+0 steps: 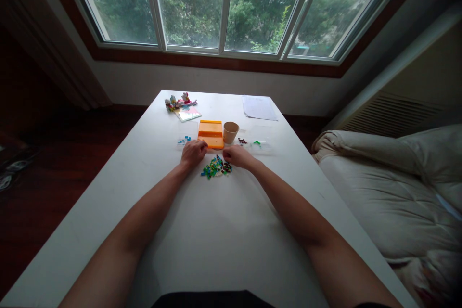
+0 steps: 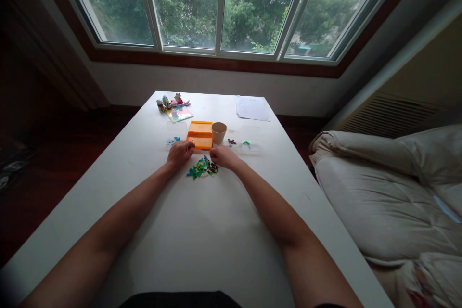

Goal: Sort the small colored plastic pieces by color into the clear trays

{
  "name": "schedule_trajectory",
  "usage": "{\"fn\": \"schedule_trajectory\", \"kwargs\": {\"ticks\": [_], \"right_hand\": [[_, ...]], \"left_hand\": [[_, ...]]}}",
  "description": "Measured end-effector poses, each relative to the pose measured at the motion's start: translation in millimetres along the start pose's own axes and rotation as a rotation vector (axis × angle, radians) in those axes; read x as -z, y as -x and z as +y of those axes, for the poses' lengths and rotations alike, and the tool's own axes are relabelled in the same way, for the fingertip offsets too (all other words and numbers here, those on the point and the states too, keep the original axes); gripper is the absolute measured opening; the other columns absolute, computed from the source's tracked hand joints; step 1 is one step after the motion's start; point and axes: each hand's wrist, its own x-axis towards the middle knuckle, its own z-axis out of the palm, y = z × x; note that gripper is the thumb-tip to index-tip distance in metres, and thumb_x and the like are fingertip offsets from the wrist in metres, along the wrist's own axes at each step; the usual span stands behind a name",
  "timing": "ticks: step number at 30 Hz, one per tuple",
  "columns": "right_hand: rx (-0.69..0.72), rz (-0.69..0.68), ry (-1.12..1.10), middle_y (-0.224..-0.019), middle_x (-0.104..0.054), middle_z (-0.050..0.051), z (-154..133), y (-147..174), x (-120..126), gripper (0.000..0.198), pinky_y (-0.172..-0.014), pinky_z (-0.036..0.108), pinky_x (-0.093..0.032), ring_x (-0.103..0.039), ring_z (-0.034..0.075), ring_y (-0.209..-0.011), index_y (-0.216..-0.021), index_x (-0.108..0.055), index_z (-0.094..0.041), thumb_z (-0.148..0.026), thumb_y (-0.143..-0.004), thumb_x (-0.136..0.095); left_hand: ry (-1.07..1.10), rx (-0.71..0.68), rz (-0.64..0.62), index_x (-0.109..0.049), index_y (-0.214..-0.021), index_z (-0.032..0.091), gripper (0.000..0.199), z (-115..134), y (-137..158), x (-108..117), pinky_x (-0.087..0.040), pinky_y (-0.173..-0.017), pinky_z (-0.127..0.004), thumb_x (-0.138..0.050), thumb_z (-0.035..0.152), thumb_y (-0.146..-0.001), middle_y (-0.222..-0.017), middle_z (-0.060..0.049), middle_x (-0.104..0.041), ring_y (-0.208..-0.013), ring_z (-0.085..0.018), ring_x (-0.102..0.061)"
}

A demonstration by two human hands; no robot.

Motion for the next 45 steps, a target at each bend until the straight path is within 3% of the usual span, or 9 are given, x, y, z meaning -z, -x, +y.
{"fn": "schedule_trajectory", "kwargs": {"ticks": [4, 8, 13, 20, 25, 30, 34, 41, 45], "right_hand": [[-0.018, 0.038, 0.031, -0.075, -0.069, 0.003, -3, -3, -4, 0.007, -0.061, 0.025, -0.03, -0.054, 0.014, -0.067, -0.075, -0.067, -0.019, -0.018, -0.08, -0.063], [-0.077, 0.18, -0.008, -0.076, -0.069, 0.002, -9, -8, -5, 0.006, -0.061, 0.024, -0.031, -0.056, 0.014, -0.066, -0.08, -0.067, -0.02, -0.024, -0.084, -0.063], [-0.177, 0.397, -0.039, -0.081, -0.072, 0.002, -16, -21, -4, 0.012, -0.067, 0.025, -0.037, -0.061, 0.015, -0.07, -0.096, -0.068, -0.023, -0.028, -0.091, -0.058], [-0.235, 0.466, -0.042, -0.085, -0.073, 0.004, -14, -33, -9, 0.022, -0.073, 0.027, -0.043, -0.066, 0.019, -0.077, -0.11, -0.07, -0.025, -0.031, -0.095, -0.055], [-0.103, 0.437, -0.149, -0.083, -0.073, 0.003, -1, -19, -12, 0.019, -0.07, 0.025, -0.041, -0.064, 0.016, -0.072, -0.101, -0.071, -0.024, -0.028, -0.094, -0.054], [0.065, 0.185, -0.287, -0.073, -0.069, 0.0, 21, 0, -12, 0.014, -0.063, 0.021, -0.038, -0.056, 0.011, -0.063, -0.091, -0.073, -0.019, -0.019, -0.085, -0.06], [0.146, 0.055, -0.361, -0.082, -0.069, 0.001, 30, 13, -6, 0.021, -0.066, 0.021, -0.041, -0.057, 0.011, -0.068, -0.094, -0.073, -0.018, -0.012, -0.081, -0.058], [0.194, 0.046, -0.248, -0.09, -0.064, 0.005, 28, 23, -1, 0.013, -0.071, 0.023, -0.042, -0.056, 0.014, -0.079, -0.089, -0.072, -0.019, -0.014, -0.082, -0.063], [0.137, 0.134, -0.219, -0.087, -0.064, 0.005, 32, 23, -9, 0.011, -0.072, 0.024, -0.042, -0.055, 0.015, -0.078, -0.086, -0.07, -0.018, -0.016, -0.086, -0.06]], "left_hand": [[-0.01, 0.124, 0.068, -0.07, -0.094, 0.02, 0.018, -3, -1, 3, -0.042, -0.084, -0.035, -0.053, 0.022, -0.089, -0.089, -0.006, -0.071, -0.088, -0.023, -0.062], [-0.006, 0.213, 0.094, -0.07, -0.094, 0.02, 0.019, -4, 0, 8, -0.043, -0.082, -0.034, -0.051, 0.022, -0.09, -0.088, -0.006, -0.07, -0.086, -0.022, -0.061], [-0.001, 0.242, 0.08, -0.07, -0.095, 0.02, 0.019, -1, 1, 10, -0.043, -0.08, -0.033, -0.052, 0.023, -0.089, -0.089, -0.006, -0.071, -0.085, -0.022, -0.061], [0.031, 0.201, 0.021, -0.071, -0.097, 0.022, 0.021, -1, 3, 6, -0.043, -0.071, -0.03, -0.052, 0.026, -0.09, -0.081, -0.004, -0.07, -0.076, -0.02, -0.062], [0.039, 0.087, -0.064, -0.071, -0.099, 0.022, 0.022, 2, 5, 2, -0.043, -0.07, -0.029, -0.052, 0.029, -0.091, -0.083, -0.004, -0.071, -0.076, -0.019, -0.062], [0.052, 0.013, -0.143, -0.072, -0.098, 0.022, 0.022, 5, 6, 0, -0.044, -0.071, -0.028, -0.053, 0.028, -0.089, -0.087, -0.004, -0.073, -0.076, -0.018, -0.063], [0.041, 0.008, -0.187, -0.073, -0.098, 0.023, 0.022, 7, 5, 1, -0.044, -0.07, -0.027, -0.054, 0.027, -0.087, -0.088, -0.004, -0.073, -0.076, -0.018, -0.064], [0.035, -0.002, -0.217, -0.074, -0.1, 0.024, 0.022, 15, 5, -1, -0.046, -0.072, -0.028, -0.056, 0.028, -0.088, -0.09, -0.004, -0.075, -0.079, -0.019, -0.066], [0.061, -0.033, -0.242, -0.073, -0.11, 0.025, 0.028, 22, 6, -2, -0.047, -0.075, -0.028, -0.053, 0.029, -0.091, -0.095, -0.004, -0.075, -0.082, -0.019, -0.067]]}}
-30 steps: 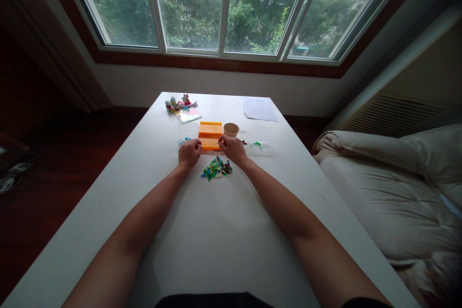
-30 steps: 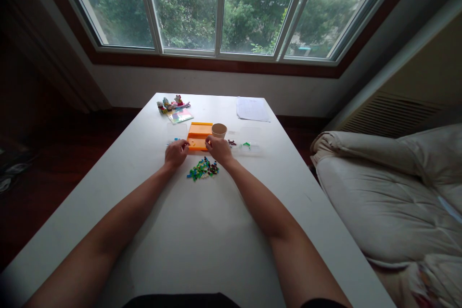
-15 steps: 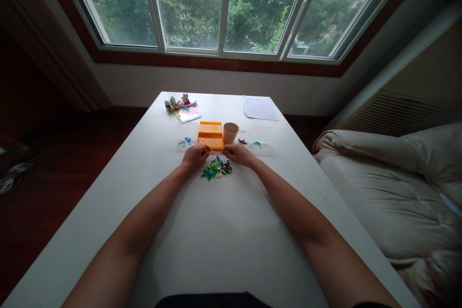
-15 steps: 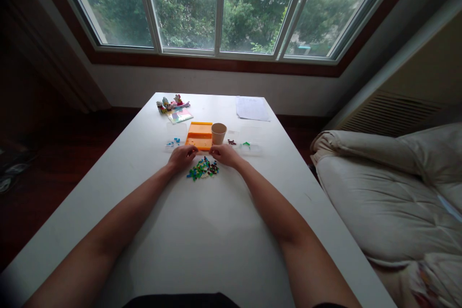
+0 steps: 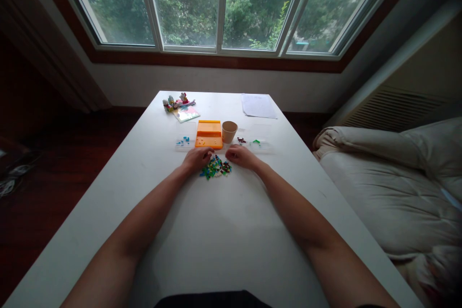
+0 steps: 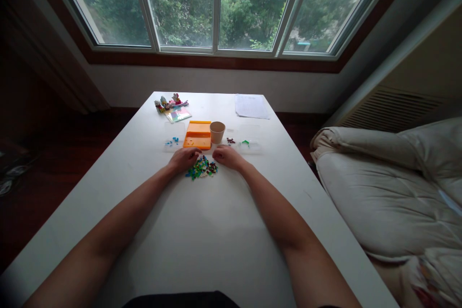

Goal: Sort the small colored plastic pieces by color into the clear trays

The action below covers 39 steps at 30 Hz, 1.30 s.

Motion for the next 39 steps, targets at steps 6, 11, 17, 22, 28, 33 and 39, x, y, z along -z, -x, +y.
{"fn": "schedule_trajectory", "kwargs": {"ticks": [6, 11, 17, 22, 28, 33, 39], "right_hand": [[-0.178, 0.431, 0.126, -0.089, -0.064, 0.007, 9, 5, 5, 0.015, -0.083, 0.031, -0.042, -0.054, 0.021, -0.089, -0.095, -0.068, -0.018, -0.02, -0.092, -0.053], [-0.31, 0.56, 0.188, -0.09, -0.064, 0.009, 20, 4, 8, 0.019, -0.084, 0.034, -0.043, -0.053, 0.024, -0.091, -0.098, -0.068, -0.019, -0.019, -0.093, -0.049], [-0.3, 0.542, 0.181, -0.093, -0.064, 0.009, 22, 4, 5, 0.023, -0.084, 0.034, -0.044, -0.054, 0.023, -0.092, -0.102, -0.068, -0.019, -0.019, -0.094, -0.046], [-0.271, 0.525, 0.149, -0.093, -0.066, 0.009, 14, 9, 3, 0.023, -0.084, 0.034, -0.044, -0.055, 0.023, -0.09, -0.101, -0.069, -0.019, -0.019, -0.093, -0.047], [-0.213, 0.452, 0.123, -0.09, -0.066, 0.007, 10, 12, 1, 0.019, -0.081, 0.03, -0.043, -0.056, 0.021, -0.087, -0.098, -0.068, -0.018, -0.017, -0.09, -0.05], [-0.197, 0.251, 0.126, -0.086, -0.066, 0.004, 15, 14, -3, 0.018, -0.075, 0.026, -0.042, -0.056, 0.017, -0.079, -0.093, -0.07, -0.019, -0.014, -0.082, -0.056], [-0.203, 0.128, 0.196, -0.088, -0.067, 0.004, 18, 14, -2, 0.018, -0.073, 0.024, -0.041, -0.057, 0.016, -0.079, -0.096, -0.073, -0.021, -0.017, -0.082, -0.062]], "left_hand": [[-0.002, -0.075, -0.055, -0.071, -0.116, 0.029, 0.031, 2, -1, -1, -0.049, -0.081, -0.029, -0.052, 0.026, -0.092, -0.111, -0.002, -0.073, -0.093, -0.02, -0.067], [-0.011, -0.074, -0.078, -0.07, -0.119, 0.029, 0.031, 2, -1, -3, -0.049, -0.083, -0.029, -0.053, 0.028, -0.093, -0.115, -0.003, -0.073, -0.096, -0.02, -0.067], [0.014, -0.124, -0.1, -0.071, -0.116, 0.031, 0.03, 7, -2, -1, -0.049, -0.081, -0.027, -0.052, 0.028, -0.093, -0.117, -0.002, -0.072, -0.094, -0.019, -0.067], [0.014, -0.143, -0.142, -0.073, -0.114, 0.03, 0.03, 12, -2, 1, -0.048, -0.081, -0.027, -0.051, 0.027, -0.093, -0.114, -0.003, -0.072, -0.094, -0.019, -0.066], [0.027, -0.167, -0.133, -0.073, -0.112, 0.03, 0.028, 13, -1, 2, -0.046, -0.076, -0.026, -0.053, 0.028, -0.093, -0.107, -0.004, -0.072, -0.086, -0.017, -0.065], [0.057, -0.171, -0.147, -0.074, -0.106, 0.027, 0.025, 12, -1, 2, -0.046, -0.074, -0.025, -0.055, 0.028, -0.091, -0.104, -0.004, -0.073, -0.083, -0.016, -0.064], [0.089, -0.195, -0.117, -0.074, -0.098, 0.024, 0.019, 10, -1, -1, -0.047, -0.074, -0.025, -0.057, 0.027, -0.089, -0.097, -0.004, -0.074, -0.083, -0.016, -0.065]]}}
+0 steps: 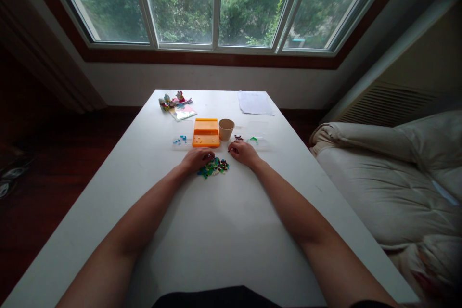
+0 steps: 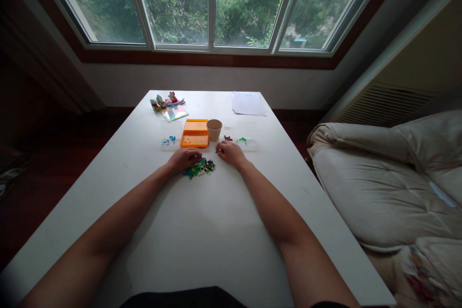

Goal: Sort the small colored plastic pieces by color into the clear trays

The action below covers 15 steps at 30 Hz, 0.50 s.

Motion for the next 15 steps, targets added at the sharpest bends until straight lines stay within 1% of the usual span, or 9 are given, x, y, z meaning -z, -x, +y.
{"fn": "schedule_trajectory", "kwargs": {"ticks": [3, 6, 9, 12, 15], "right_hand": [[-0.001, 0.0, 0.005, -0.089, -0.066, 0.004, 1, 0, 0, 0.018, -0.073, 0.024, -0.041, -0.057, 0.016, -0.079, -0.096, -0.073, -0.021, -0.017, -0.082, -0.062], [0.013, 0.012, -0.016, -0.089, -0.066, 0.004, 0, 0, -1, 0.018, -0.074, 0.024, -0.041, -0.057, 0.016, -0.08, -0.095, -0.073, -0.02, -0.015, -0.082, -0.062], [0.022, 0.008, -0.045, -0.087, -0.065, 0.004, -1, 1, -1, 0.017, -0.074, 0.025, -0.042, -0.057, 0.016, -0.079, -0.095, -0.072, -0.02, -0.017, -0.082, -0.062], [0.037, -0.005, -0.054, -0.087, -0.064, 0.004, -1, 1, -2, 0.015, -0.074, 0.024, -0.041, -0.056, 0.015, -0.078, -0.096, -0.072, -0.02, -0.02, -0.084, -0.063], [0.053, -0.004, -0.043, -0.088, -0.064, 0.004, -3, 0, -2, 0.012, -0.074, 0.024, -0.041, -0.056, 0.015, -0.079, -0.094, -0.071, -0.02, -0.02, -0.086, -0.062]], "left_hand": [[-0.007, 0.014, 0.027, -0.073, -0.1, 0.025, 0.021, -1, 1, -1, -0.047, -0.075, -0.025, -0.057, 0.025, -0.088, -0.099, -0.003, -0.074, -0.085, -0.017, -0.066], [-0.029, 0.069, 0.05, -0.074, -0.103, 0.026, 0.025, -3, 2, -1, -0.047, -0.076, -0.026, -0.056, 0.022, -0.086, -0.101, -0.003, -0.074, -0.084, -0.017, -0.066], [-0.064, 0.12, 0.06, -0.074, -0.103, 0.025, 0.026, -6, 3, 0, -0.045, -0.071, -0.026, -0.057, 0.023, -0.084, -0.092, -0.003, -0.074, -0.077, -0.017, -0.064], [-0.088, 0.145, 0.061, -0.075, -0.102, 0.026, 0.025, -9, 3, 2, -0.042, -0.067, -0.026, -0.059, 0.026, -0.083, -0.082, -0.001, -0.071, -0.071, -0.016, -0.061], [-0.102, 0.168, 0.058, -0.075, -0.1, 0.026, 0.023, -12, 3, 3, -0.041, -0.064, -0.026, -0.06, 0.029, -0.082, -0.076, 0.0, -0.069, -0.068, -0.016, -0.059]]}}
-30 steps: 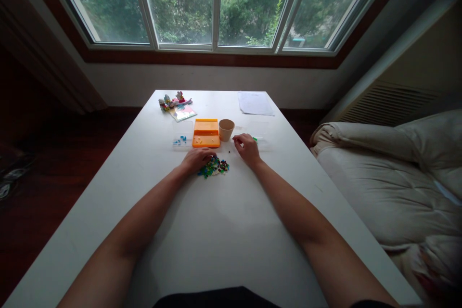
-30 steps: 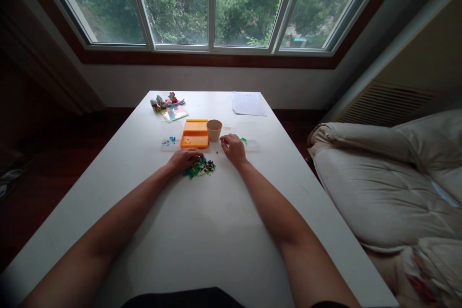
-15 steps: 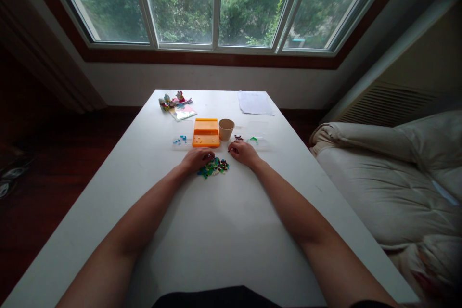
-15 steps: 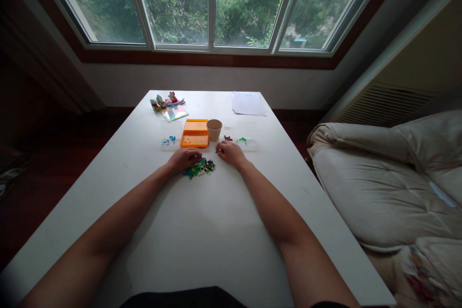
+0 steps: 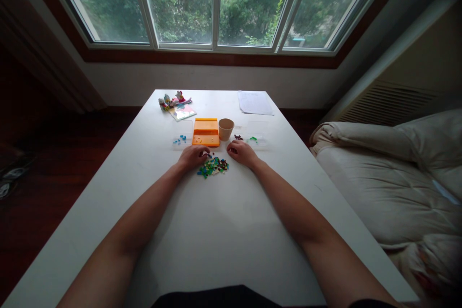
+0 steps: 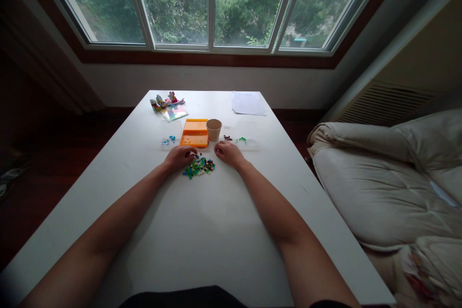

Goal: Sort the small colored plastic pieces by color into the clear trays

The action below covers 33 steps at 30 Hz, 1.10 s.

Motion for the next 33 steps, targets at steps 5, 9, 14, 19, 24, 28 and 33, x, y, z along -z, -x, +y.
{"fn": "schedule_trajectory", "kwargs": {"ticks": [5, 9, 14, 19, 24, 28, 33], "right_hand": [[-0.064, 0.19, 0.014, -0.087, -0.065, 0.005, -1, -1, 2, 0.013, -0.077, 0.027, -0.041, -0.056, 0.018, -0.082, -0.095, -0.069, -0.02, -0.02, -0.09, -0.057], [-0.196, 0.398, 0.047, -0.088, -0.065, 0.006, 9, -6, 4, 0.017, -0.08, 0.031, -0.04, -0.055, 0.021, -0.085, -0.098, -0.068, -0.02, -0.022, -0.094, -0.051], [-0.282, 0.426, 0.165, -0.088, -0.063, 0.009, 21, -10, 4, 0.019, -0.083, 0.036, -0.036, -0.051, 0.025, -0.092, -0.094, -0.071, -0.021, -0.03, -0.095, -0.054], [-0.241, 0.356, 0.206, -0.098, -0.063, 0.009, 18, -6, 2, 0.018, -0.085, 0.038, -0.033, -0.048, 0.026, -0.099, -0.1, -0.072, -0.022, -0.028, -0.094, -0.055], [-0.223, 0.315, 0.228, -0.103, -0.064, 0.009, 15, -5, 3, 0.015, -0.088, 0.038, -0.032, -0.047, 0.026, -0.102, -0.098, -0.071, -0.022, -0.023, -0.09, -0.058], [-0.222, 0.3, 0.267, -0.101, -0.063, 0.009, 12, -3, 6, 0.013, -0.088, 0.038, -0.032, -0.046, 0.027, -0.102, -0.091, -0.07, -0.022, -0.019, -0.088, -0.058], [-0.209, 0.245, 0.305, -0.105, -0.063, 0.01, 7, 1, 9, 0.017, -0.09, 0.039, -0.032, -0.046, 0.028, -0.104, -0.103, -0.07, -0.022, -0.026, -0.091, -0.058]], "left_hand": [[0.009, -0.009, -0.006, -0.075, -0.097, 0.026, 0.021, -1, -1, -1, -0.037, -0.061, -0.025, -0.06, 0.031, -0.082, -0.076, 0.0, -0.067, -0.067, -0.015, -0.057], [0.021, -0.012, -0.01, -0.074, -0.095, 0.024, 0.02, -2, -2, -2, -0.036, -0.061, -0.025, -0.059, 0.031, -0.083, -0.075, 0.0, -0.067, -0.067, -0.015, -0.057], [0.028, -0.007, -0.002, -0.074, -0.093, 0.023, 0.02, -2, -2, -3, -0.037, -0.062, -0.024, -0.058, 0.03, -0.085, -0.076, -0.001, -0.068, -0.067, -0.015, -0.058], [0.025, 0.009, 0.028, -0.073, -0.093, 0.022, 0.019, -2, -1, -2, -0.036, -0.062, -0.025, -0.057, 0.029, -0.086, -0.078, -0.002, -0.069, -0.068, -0.015, -0.058], [0.036, 0.013, 0.029, -0.073, -0.092, 0.022, 0.019, -2, -1, -2, -0.034, -0.061, -0.025, -0.057, 0.03, -0.085, -0.077, -0.001, -0.068, -0.067, -0.015, -0.057], [0.032, 0.016, 0.017, -0.073, -0.092, 0.023, 0.019, -2, -1, -1, -0.033, -0.059, -0.025, -0.057, 0.032, -0.085, -0.074, -0.001, -0.066, -0.066, -0.015, -0.056], [0.026, 0.016, 0.009, -0.073, -0.094, 0.023, 0.02, -1, -1, -2, -0.033, -0.06, -0.025, -0.058, 0.032, -0.084, -0.073, -0.001, -0.066, -0.066, -0.015, -0.055]]}}
